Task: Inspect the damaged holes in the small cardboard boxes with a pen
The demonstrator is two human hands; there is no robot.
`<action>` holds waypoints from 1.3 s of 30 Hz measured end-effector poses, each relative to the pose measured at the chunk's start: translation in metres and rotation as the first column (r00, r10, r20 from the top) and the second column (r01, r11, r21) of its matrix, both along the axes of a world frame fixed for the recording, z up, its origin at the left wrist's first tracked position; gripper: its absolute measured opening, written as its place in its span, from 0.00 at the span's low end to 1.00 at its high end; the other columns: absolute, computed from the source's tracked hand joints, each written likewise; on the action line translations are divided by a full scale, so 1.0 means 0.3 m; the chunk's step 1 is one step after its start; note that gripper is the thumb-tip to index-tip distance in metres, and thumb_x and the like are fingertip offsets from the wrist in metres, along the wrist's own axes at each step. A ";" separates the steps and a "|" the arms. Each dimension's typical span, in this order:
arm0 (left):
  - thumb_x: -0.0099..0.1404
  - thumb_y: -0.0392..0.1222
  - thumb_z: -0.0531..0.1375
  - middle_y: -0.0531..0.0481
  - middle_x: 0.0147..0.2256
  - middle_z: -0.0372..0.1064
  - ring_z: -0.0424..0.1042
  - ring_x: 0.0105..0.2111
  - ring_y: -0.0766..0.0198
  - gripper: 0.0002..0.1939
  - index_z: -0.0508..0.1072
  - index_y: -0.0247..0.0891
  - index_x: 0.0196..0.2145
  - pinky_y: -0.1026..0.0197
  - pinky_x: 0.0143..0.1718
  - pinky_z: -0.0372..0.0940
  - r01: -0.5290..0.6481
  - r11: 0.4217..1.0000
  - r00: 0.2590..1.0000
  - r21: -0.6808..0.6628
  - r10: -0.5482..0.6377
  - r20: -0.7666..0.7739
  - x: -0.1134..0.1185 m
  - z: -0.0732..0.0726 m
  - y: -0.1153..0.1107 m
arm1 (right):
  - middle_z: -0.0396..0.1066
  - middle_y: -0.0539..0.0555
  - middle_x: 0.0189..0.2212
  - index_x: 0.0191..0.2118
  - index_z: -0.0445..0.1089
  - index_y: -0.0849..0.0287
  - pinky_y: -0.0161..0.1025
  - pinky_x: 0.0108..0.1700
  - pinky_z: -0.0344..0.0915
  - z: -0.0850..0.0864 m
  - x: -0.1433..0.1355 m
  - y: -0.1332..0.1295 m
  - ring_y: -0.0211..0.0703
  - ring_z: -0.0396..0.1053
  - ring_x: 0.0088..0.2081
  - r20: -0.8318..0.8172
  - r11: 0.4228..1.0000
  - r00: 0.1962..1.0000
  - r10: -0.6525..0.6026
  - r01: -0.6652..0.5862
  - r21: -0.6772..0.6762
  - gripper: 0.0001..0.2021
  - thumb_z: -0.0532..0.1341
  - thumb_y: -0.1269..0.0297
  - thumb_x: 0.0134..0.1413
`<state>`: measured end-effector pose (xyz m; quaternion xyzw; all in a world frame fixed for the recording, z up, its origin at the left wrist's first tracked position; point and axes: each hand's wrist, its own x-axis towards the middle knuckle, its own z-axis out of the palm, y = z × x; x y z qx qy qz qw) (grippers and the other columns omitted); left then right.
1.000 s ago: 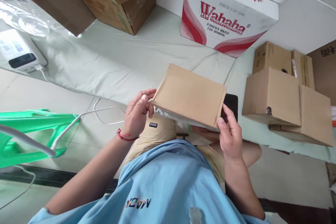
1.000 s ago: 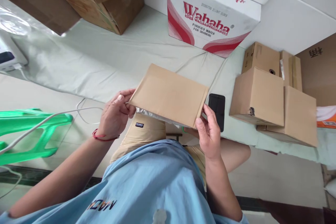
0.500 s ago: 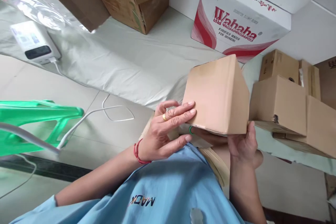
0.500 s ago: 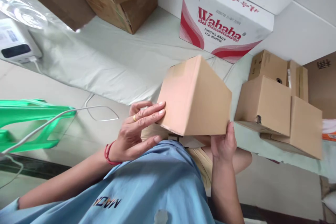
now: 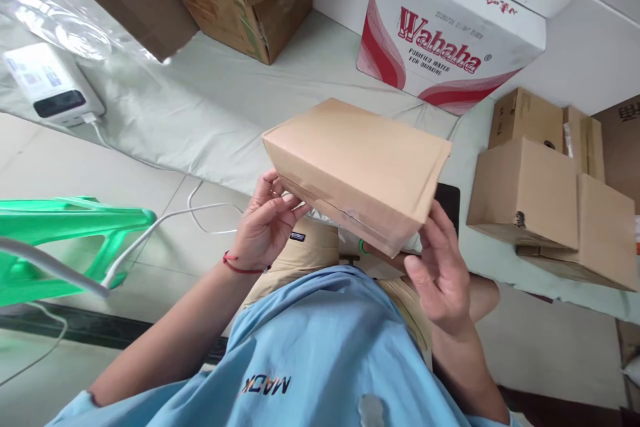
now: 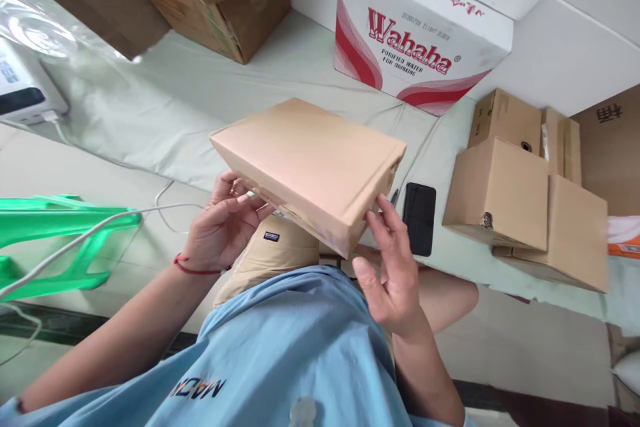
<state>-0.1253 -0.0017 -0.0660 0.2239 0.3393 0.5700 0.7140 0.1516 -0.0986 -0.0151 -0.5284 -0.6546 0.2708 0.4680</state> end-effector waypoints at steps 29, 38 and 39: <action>0.65 0.48 0.70 0.38 0.59 0.79 0.66 0.16 0.75 0.19 0.87 0.42 0.51 0.65 0.15 0.56 0.076 0.993 0.968 0.091 -0.051 -0.244 0.002 0.088 -0.032 | 0.73 0.58 0.67 0.74 0.65 0.46 0.49 0.49 0.78 0.117 0.035 0.047 0.57 0.78 0.58 0.396 0.876 0.829 -0.395 0.209 0.435 0.32 0.67 0.63 0.67; 0.69 0.48 0.70 0.37 0.51 0.83 0.77 0.25 0.66 0.19 0.83 0.40 0.55 0.66 0.25 0.70 0.501 0.865 0.848 -0.034 -0.498 -0.179 0.113 0.014 -0.144 | 0.76 0.46 0.65 0.71 0.68 0.38 0.58 0.69 0.69 0.227 0.001 0.144 0.51 0.71 0.66 0.588 0.898 0.769 -0.252 -0.041 0.439 0.30 0.62 0.74 0.71; 0.71 0.49 0.69 0.38 0.47 0.85 0.77 0.26 0.65 0.17 0.84 0.40 0.52 0.66 0.27 0.71 0.551 0.835 0.808 -0.005 -0.535 -0.247 0.117 0.025 -0.154 | 0.77 0.45 0.64 0.70 0.69 0.38 0.59 0.72 0.66 0.217 -0.002 0.156 0.50 0.70 0.67 0.598 0.911 0.783 -0.173 -0.104 0.399 0.29 0.61 0.75 0.71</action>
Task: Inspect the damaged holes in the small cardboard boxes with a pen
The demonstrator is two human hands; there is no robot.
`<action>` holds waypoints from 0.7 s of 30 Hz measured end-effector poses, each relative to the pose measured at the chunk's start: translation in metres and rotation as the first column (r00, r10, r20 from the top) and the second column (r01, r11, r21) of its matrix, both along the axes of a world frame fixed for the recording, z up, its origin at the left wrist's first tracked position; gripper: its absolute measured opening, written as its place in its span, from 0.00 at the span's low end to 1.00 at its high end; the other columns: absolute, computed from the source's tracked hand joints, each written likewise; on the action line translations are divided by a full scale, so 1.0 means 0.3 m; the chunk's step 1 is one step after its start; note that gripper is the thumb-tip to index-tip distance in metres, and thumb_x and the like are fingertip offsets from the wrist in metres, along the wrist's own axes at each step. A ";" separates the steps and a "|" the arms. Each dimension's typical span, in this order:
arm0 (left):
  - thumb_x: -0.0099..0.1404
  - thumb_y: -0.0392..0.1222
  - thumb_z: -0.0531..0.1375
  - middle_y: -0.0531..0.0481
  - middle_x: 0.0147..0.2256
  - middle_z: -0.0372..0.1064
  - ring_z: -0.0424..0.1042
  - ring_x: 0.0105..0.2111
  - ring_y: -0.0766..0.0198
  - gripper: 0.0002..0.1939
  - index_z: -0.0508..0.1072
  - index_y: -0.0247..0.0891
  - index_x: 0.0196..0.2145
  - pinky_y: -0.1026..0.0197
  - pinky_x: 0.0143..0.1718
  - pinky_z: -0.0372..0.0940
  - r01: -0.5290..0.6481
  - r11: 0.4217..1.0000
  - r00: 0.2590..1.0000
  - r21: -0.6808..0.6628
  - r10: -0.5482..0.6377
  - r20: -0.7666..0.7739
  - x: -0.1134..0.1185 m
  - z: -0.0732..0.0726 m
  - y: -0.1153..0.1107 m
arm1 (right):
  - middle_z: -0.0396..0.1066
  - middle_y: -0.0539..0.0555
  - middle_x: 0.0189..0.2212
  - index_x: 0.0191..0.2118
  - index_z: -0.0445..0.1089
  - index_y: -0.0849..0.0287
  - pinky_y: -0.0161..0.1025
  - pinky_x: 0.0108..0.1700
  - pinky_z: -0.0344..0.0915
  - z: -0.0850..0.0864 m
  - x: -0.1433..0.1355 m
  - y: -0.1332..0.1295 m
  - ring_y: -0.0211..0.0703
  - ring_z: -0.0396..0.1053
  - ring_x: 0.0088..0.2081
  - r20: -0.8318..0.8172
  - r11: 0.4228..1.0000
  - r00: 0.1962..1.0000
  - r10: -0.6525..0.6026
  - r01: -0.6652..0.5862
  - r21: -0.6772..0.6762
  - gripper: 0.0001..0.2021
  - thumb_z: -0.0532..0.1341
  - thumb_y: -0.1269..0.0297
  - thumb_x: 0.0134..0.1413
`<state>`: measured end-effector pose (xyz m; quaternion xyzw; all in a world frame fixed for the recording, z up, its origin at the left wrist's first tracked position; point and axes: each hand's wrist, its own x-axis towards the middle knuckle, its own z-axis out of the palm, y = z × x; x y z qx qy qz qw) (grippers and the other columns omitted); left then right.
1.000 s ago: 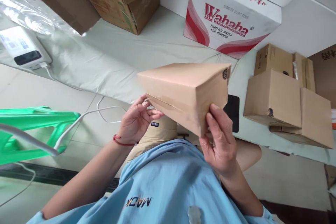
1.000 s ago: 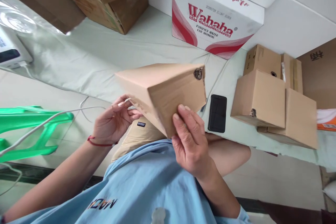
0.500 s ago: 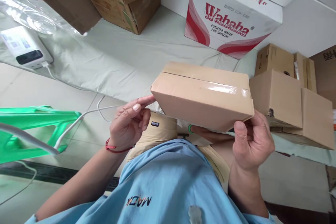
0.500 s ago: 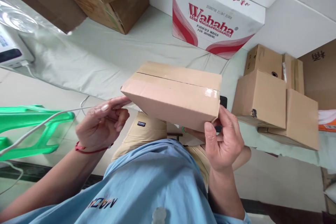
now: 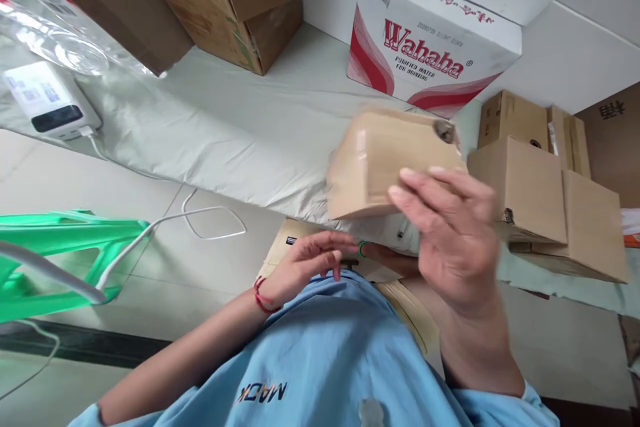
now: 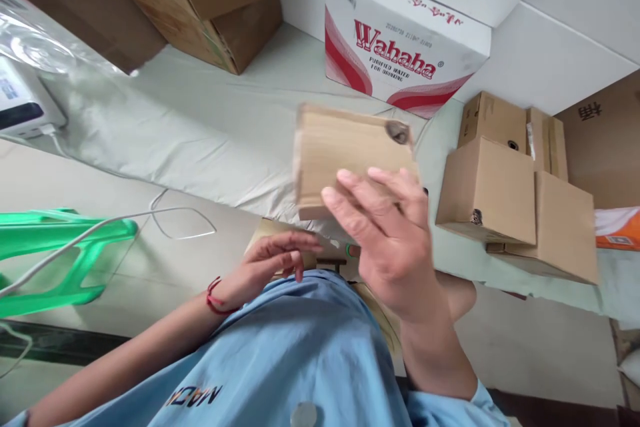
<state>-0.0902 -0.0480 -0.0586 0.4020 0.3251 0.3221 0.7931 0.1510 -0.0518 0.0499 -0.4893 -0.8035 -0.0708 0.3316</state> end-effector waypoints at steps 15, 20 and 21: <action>0.54 0.67 0.77 0.40 0.65 0.67 0.65 0.67 0.34 0.49 0.67 0.51 0.67 0.32 0.69 0.64 -0.210 0.246 0.738 0.946 0.675 -0.012 0.015 0.178 0.130 | 0.80 0.55 0.33 0.45 0.81 0.59 0.41 0.37 0.70 -0.250 0.228 -0.051 0.45 0.74 0.32 -0.297 0.665 0.632 -0.716 0.488 -0.564 0.16 0.63 0.52 0.64; 0.66 0.55 0.73 0.46 0.65 0.67 0.54 0.76 0.37 0.24 0.74 0.51 0.56 0.29 0.77 0.51 0.039 0.089 0.743 0.995 0.664 -0.088 0.080 0.317 0.156 | 0.82 0.66 0.45 0.54 0.79 0.61 0.43 0.43 0.69 -0.302 0.125 -0.018 0.55 0.81 0.44 0.349 0.411 0.745 -0.569 0.625 -0.664 0.19 0.56 0.58 0.71; 0.69 0.51 0.70 0.47 0.64 0.70 0.54 0.76 0.40 0.18 0.75 0.51 0.53 0.30 0.78 0.51 0.100 0.058 0.737 0.993 0.666 -0.113 0.096 0.339 0.150 | 0.82 0.67 0.47 0.56 0.78 0.61 0.43 0.43 0.69 -0.303 0.106 -0.001 0.56 0.81 0.44 0.427 0.359 0.727 -0.538 0.655 -0.665 0.19 0.56 0.58 0.71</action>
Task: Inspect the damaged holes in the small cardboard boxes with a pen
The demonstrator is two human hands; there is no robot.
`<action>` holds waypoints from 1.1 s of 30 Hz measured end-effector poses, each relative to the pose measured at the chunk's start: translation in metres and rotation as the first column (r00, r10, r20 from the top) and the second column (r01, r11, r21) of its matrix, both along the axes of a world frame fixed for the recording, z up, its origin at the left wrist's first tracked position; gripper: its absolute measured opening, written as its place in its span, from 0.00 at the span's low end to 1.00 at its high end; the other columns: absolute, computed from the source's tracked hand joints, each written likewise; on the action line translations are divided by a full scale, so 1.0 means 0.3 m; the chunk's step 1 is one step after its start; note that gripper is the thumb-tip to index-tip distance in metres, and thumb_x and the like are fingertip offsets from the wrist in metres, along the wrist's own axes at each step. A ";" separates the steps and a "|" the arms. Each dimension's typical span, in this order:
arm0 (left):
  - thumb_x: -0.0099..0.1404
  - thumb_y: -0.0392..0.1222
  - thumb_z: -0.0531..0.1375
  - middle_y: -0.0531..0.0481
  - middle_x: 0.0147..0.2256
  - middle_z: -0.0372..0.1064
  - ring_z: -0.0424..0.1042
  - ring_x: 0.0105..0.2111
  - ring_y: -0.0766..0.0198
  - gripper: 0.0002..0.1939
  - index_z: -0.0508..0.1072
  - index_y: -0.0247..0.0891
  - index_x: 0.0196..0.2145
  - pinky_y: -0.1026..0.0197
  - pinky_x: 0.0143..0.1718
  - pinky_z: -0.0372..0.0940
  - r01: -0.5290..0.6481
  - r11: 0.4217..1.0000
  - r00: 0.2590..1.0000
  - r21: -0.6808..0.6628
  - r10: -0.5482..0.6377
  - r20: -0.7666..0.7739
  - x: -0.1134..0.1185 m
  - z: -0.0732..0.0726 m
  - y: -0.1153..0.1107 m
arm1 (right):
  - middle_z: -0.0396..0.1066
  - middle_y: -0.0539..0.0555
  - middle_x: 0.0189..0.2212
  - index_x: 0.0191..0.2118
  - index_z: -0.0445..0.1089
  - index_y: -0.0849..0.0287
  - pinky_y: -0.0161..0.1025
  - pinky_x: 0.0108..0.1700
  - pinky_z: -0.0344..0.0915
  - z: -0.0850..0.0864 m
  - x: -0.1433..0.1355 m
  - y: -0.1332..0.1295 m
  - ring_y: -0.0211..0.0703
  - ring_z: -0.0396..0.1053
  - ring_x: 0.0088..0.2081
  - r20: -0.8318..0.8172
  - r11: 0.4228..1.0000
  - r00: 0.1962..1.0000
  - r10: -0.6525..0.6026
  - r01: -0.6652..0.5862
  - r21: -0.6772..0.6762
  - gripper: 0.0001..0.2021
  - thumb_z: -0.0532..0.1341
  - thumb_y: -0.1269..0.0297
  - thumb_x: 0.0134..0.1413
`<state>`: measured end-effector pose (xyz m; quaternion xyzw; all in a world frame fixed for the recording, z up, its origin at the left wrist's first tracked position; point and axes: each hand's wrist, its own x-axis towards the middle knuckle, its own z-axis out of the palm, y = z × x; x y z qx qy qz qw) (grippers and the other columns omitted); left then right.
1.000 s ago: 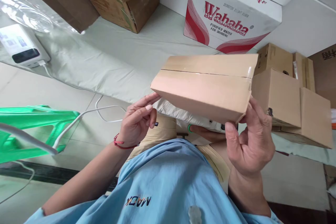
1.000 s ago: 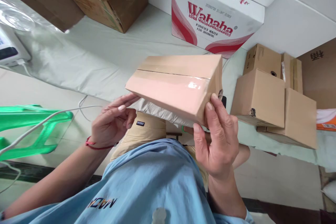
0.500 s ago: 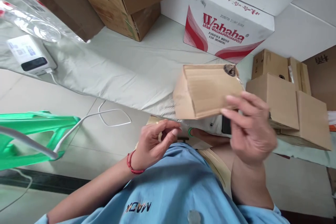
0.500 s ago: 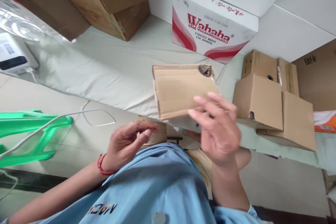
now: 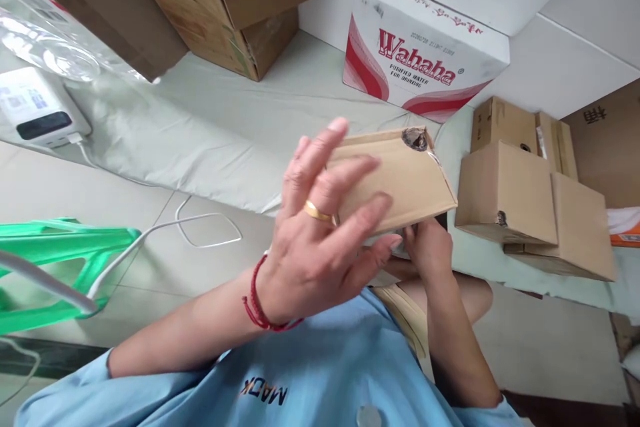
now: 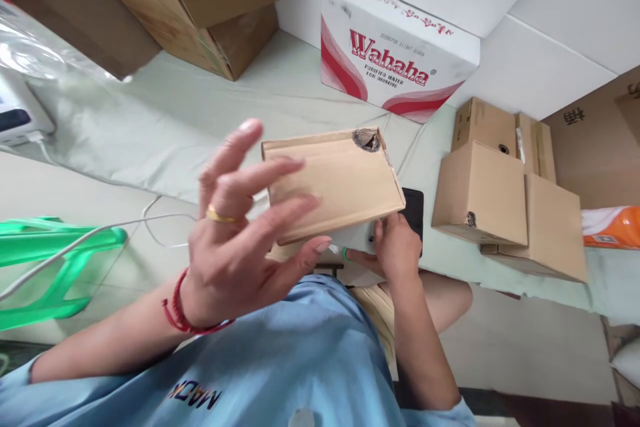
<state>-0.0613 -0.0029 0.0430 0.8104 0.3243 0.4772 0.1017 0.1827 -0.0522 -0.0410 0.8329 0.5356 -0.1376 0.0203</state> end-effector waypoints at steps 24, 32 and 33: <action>0.73 0.36 0.63 0.40 0.60 0.79 0.79 0.61 0.45 0.20 0.77 0.40 0.60 0.39 0.66 0.71 0.089 0.996 0.979 0.031 -0.082 -0.187 0.114 -0.009 0.025 | 0.76 0.48 0.28 0.46 0.80 0.54 0.33 0.23 0.64 0.227 0.198 -0.066 0.39 0.73 0.25 -0.827 0.515 0.432 0.359 0.648 0.562 0.17 0.74 0.64 0.48; 0.74 0.37 0.63 0.42 0.60 0.79 0.78 0.62 0.46 0.19 0.77 0.42 0.61 0.41 0.69 0.69 0.092 0.995 0.981 0.026 -0.086 -0.171 0.113 -0.015 0.023 | 0.51 0.41 0.11 0.36 0.78 0.55 0.35 0.17 0.44 0.411 0.014 0.165 0.33 0.44 0.12 -0.724 0.620 0.351 0.595 0.373 0.690 0.27 0.57 0.37 0.71; 0.74 0.37 0.63 0.41 0.60 0.79 0.78 0.62 0.46 0.19 0.77 0.41 0.60 0.41 0.69 0.69 0.093 0.995 0.980 0.030 -0.086 -0.179 0.112 -0.015 0.023 | 0.56 0.42 0.13 0.43 0.79 0.55 0.36 0.18 0.47 0.419 -0.010 0.194 0.34 0.50 0.13 -0.725 0.641 0.373 0.579 0.343 0.687 0.25 0.58 0.37 0.70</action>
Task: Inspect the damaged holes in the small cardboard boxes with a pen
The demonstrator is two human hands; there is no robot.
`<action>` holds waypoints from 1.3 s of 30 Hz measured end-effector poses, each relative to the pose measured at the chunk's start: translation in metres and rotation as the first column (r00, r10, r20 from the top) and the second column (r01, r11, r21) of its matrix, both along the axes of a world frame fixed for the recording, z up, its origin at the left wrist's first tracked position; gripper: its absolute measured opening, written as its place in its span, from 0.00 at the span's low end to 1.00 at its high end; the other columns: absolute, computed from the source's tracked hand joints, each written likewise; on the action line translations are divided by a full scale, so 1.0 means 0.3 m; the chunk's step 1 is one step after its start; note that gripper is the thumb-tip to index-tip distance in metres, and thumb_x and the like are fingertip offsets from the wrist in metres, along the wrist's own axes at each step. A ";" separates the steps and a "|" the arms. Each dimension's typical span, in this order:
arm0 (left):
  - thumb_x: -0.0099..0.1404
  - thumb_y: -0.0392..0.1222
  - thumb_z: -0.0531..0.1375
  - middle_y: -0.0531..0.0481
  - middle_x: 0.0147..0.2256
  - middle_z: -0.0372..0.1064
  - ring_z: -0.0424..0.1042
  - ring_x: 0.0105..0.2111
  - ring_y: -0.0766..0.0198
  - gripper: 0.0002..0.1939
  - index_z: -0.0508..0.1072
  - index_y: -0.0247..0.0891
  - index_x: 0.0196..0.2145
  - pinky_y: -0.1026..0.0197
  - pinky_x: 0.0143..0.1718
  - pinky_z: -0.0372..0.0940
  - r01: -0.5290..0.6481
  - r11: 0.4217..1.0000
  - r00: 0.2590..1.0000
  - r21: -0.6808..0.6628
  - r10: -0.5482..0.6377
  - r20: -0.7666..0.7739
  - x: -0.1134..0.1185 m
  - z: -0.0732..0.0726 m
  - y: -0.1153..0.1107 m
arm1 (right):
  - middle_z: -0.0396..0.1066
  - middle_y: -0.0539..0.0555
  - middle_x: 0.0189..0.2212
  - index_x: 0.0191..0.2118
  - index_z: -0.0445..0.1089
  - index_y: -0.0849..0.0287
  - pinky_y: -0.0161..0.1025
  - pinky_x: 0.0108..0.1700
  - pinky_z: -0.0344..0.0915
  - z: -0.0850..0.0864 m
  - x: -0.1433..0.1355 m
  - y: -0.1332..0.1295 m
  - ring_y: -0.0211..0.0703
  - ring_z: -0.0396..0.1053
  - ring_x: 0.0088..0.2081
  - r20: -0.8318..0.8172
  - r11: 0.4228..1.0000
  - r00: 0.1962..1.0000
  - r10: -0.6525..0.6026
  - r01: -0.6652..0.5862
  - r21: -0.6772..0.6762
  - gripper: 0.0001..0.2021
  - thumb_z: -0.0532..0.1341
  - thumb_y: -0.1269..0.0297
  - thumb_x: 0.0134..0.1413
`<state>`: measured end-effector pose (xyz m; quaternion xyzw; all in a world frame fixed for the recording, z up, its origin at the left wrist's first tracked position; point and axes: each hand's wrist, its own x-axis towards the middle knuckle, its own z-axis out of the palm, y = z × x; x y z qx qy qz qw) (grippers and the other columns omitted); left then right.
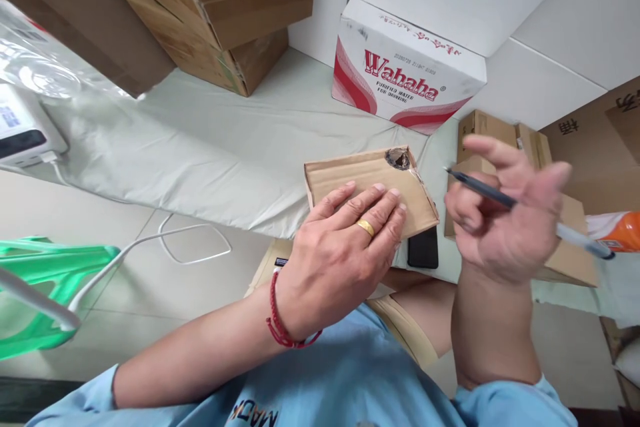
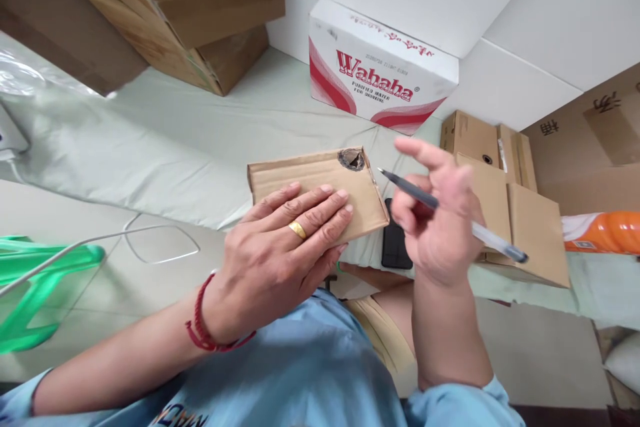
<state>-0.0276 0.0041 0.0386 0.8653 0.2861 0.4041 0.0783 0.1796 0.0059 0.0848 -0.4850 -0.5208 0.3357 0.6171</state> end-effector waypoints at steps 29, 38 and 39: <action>0.73 0.37 0.65 0.46 0.60 0.79 0.78 0.61 0.53 0.17 0.77 0.31 0.58 0.46 0.67 0.67 -0.091 0.991 0.993 0.093 0.097 -0.062 0.002 -0.001 -0.009 | 0.67 0.45 0.22 0.30 0.71 0.54 0.37 0.28 0.62 -0.023 -0.089 0.133 0.36 0.63 0.24 0.466 0.989 0.877 -0.118 0.146 -0.024 0.06 0.62 0.68 0.58; 0.73 0.37 0.65 0.46 0.59 0.80 0.78 0.61 0.55 0.16 0.77 0.32 0.57 0.47 0.66 0.68 -0.097 0.990 0.992 0.104 0.104 -0.065 0.002 -0.002 -0.010 | 0.67 0.44 0.20 0.27 0.71 0.55 0.36 0.27 0.57 -0.017 -0.094 0.133 0.35 0.60 0.23 0.476 0.983 0.869 -0.133 0.176 -0.046 0.07 0.62 0.68 0.56; 0.73 0.37 0.65 0.46 0.59 0.80 0.78 0.61 0.55 0.16 0.77 0.32 0.57 0.47 0.66 0.68 -0.096 0.990 0.992 0.104 0.103 -0.067 0.002 -0.001 -0.010 | 0.67 0.44 0.20 0.27 0.71 0.55 0.36 0.27 0.57 -0.018 -0.093 0.132 0.35 0.60 0.23 0.479 0.982 0.867 -0.138 0.183 -0.047 0.07 0.62 0.68 0.56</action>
